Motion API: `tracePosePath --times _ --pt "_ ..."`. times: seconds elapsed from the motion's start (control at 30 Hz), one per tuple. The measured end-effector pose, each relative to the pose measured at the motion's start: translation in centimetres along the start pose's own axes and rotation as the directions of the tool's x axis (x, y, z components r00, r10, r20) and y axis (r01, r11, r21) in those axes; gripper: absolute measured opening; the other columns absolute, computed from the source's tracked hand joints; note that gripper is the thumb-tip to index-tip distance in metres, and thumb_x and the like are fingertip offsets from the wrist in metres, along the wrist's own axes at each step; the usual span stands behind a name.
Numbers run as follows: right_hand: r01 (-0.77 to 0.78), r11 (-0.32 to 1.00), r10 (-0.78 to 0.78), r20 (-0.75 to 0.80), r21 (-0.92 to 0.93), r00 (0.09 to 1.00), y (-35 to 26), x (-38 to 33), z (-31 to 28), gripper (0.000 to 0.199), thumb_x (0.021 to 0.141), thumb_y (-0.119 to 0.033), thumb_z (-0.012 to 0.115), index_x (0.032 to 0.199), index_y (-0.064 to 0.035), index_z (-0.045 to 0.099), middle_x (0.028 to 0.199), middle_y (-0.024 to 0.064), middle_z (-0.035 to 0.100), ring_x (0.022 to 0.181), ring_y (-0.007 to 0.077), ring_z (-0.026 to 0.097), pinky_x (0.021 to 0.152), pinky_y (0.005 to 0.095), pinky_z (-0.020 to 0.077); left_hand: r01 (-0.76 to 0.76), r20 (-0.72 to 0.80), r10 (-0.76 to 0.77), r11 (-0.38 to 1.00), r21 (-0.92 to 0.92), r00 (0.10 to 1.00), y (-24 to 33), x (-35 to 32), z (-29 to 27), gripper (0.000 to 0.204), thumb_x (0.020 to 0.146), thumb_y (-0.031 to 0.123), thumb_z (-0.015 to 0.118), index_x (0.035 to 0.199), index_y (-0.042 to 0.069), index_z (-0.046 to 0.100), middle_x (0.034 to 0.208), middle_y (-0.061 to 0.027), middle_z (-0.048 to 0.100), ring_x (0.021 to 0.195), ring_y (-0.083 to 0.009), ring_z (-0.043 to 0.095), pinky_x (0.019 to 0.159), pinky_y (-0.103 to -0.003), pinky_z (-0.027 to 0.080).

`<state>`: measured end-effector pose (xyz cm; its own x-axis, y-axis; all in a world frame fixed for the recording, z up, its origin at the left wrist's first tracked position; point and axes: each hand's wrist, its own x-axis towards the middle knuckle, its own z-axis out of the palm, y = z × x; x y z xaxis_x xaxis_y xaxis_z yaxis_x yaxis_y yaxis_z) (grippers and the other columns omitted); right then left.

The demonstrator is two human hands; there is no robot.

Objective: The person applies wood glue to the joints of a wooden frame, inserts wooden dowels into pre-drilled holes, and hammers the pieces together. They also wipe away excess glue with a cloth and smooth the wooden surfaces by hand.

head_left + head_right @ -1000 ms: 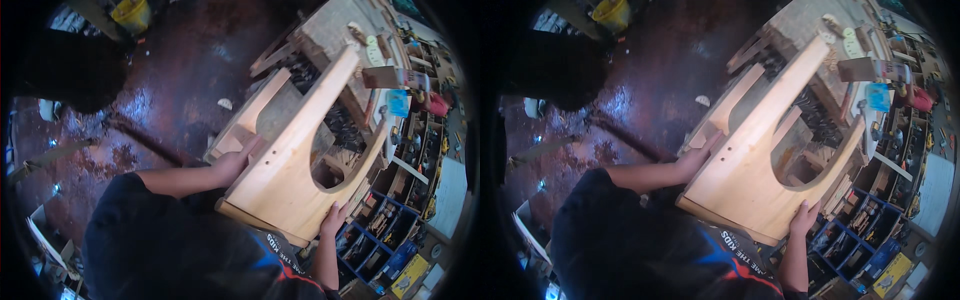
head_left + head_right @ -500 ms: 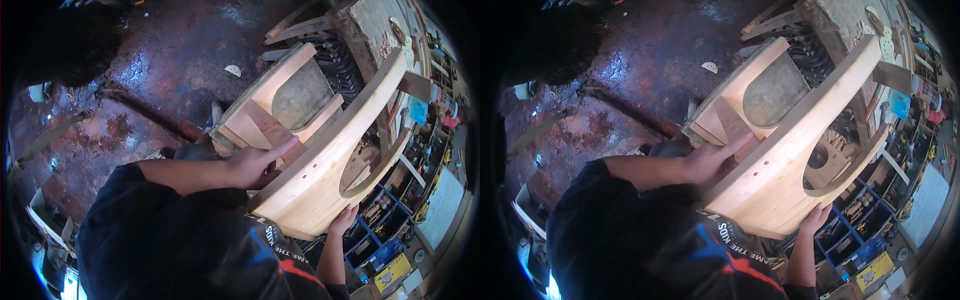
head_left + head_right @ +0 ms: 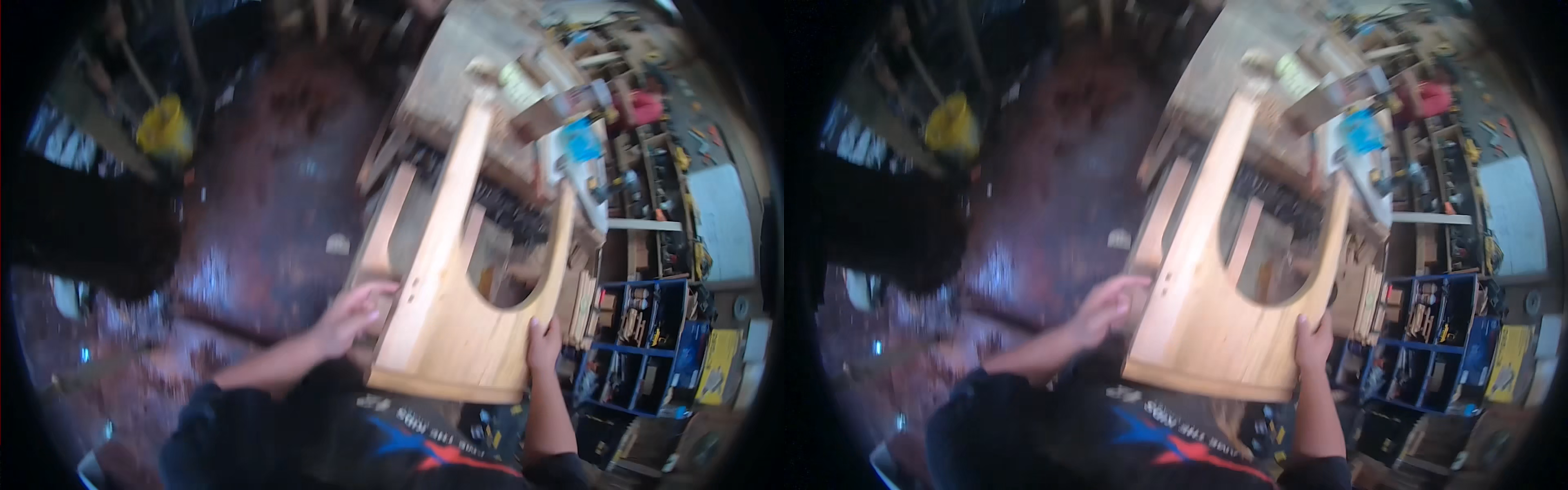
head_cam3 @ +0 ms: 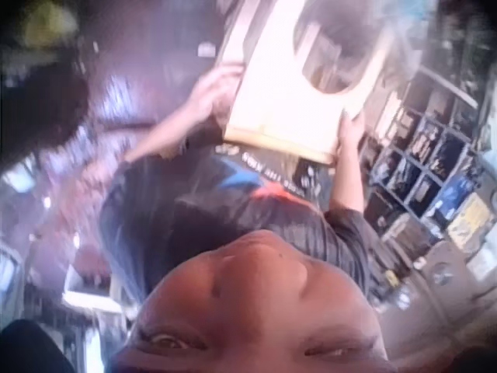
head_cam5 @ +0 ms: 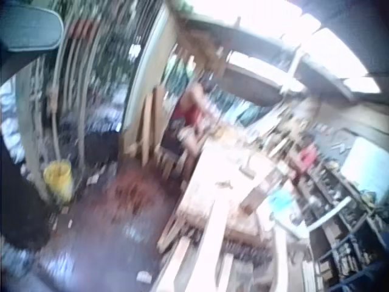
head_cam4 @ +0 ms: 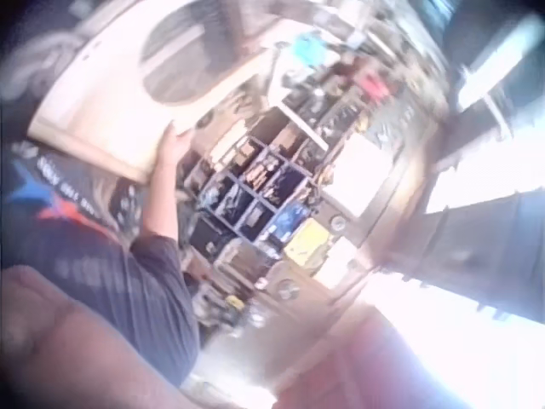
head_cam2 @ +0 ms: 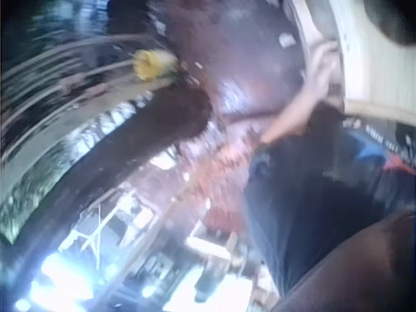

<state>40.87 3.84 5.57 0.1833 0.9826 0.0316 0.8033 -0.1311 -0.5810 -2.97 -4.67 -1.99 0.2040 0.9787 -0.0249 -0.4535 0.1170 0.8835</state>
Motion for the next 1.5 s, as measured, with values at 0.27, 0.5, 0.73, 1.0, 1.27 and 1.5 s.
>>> tracePosePath --times 0.27,0.5,0.73,1.0,1.27,1.5 --pt "0.115 0.977 -0.168 -0.316 -0.18 0.934 -3.6 -7.3 2.2 0.08 0.084 -0.032 0.08 0.149 0.0009 0.047 0.15 0.0279 0.047 0.142 0.0447 0.043 0.12 0.0533 0.0338 0.076 -0.012 -0.075 0.997 0.019 0.997 -1.2 0.1 0.9 0.054 0.107 0.016 0.052 0.159 0.014 0.037 0.071 0.005 0.044 0.058 -0.0065 0.04 0.054 -0.026 0.035" --pt "0.186 0.923 -0.219 -0.063 -0.337 0.974 -5.3 -15.9 4.7 0.079 0.092 -0.048 0.07 0.153 -0.0042 0.046 0.161 0.0289 0.037 0.153 0.0453 0.03 0.126 0.0558 0.0216 0.101 -0.134 -0.097 0.995 0.021 0.986 -0.3 2.0 1.4 0.048 0.108 0.023 0.053 0.154 0.013 0.043 0.069 0.0053 0.043 0.051 -0.0068 0.037 0.047 -0.027 0.032" --pt "0.199 0.918 -0.19 0.06 -0.343 0.98 -5.2 -16.1 4.3 0.084 0.097 -0.056 0.059 0.16 -0.0039 0.037 0.166 0.0305 0.029 0.157 0.0462 0.022 0.128 0.0587 0.0142 0.148 -0.285 -0.131 0.988 0.039 0.949 1.4 1.2 2.8 0.05 0.108 0.032 0.055 0.152 0.012 0.046 0.068 0.0056 0.042 0.048 -0.0059 0.035 0.044 -0.025 0.031" --pt "0.183 0.912 -0.186 0.028 -0.368 0.982 -5.6 -16.1 4.7 0.083 0.097 -0.055 0.06 0.159 -0.0043 0.037 0.166 0.0295 0.029 0.157 0.0454 0.022 0.128 0.0588 0.0134 0.158 -0.286 -0.166 0.986 -0.054 0.944 1.8 1.1 3.3 0.045 0.11 0.038 0.052 0.147 0.013 0.05 0.07 0.0059 0.042 0.05 -0.0069 0.036 0.047 -0.027 0.034" --pt "0.158 0.928 -0.163 0.012 -0.338 0.986 -6.1 -16.3 5.0 0.085 0.095 -0.055 0.063 0.159 -0.0044 0.038 0.166 0.0304 0.029 0.157 0.0462 0.022 0.128 0.0587 0.0121 0.302 -0.038 -0.3 0.95 0.082 0.953 2.5 1.7 0.8 0.058 0.109 0.032 0.055 0.162 0.018 0.036 0.073 0.0042 0.044 0.055 -0.0082 0.04 0.052 -0.027 0.039" --pt "0.095 0.907 -0.025 0.173 -0.411 0.985 -15.0 -16.9 8.6 0.107 0.091 -0.062 0.066 0.163 0.0039 0.023 0.166 0.0389 0.018 0.159 0.0502 0.012 0.128 0.0608 0.0069 0.419 0.271 -0.489 0.864 0.278 0.829 3.9 0.0 -4.4 0.059 0.108 0.025 0.06 0.164 0.02 0.04 0.075 0.0059 0.047 0.061 -0.0061 0.045 0.058 -0.024 0.045"
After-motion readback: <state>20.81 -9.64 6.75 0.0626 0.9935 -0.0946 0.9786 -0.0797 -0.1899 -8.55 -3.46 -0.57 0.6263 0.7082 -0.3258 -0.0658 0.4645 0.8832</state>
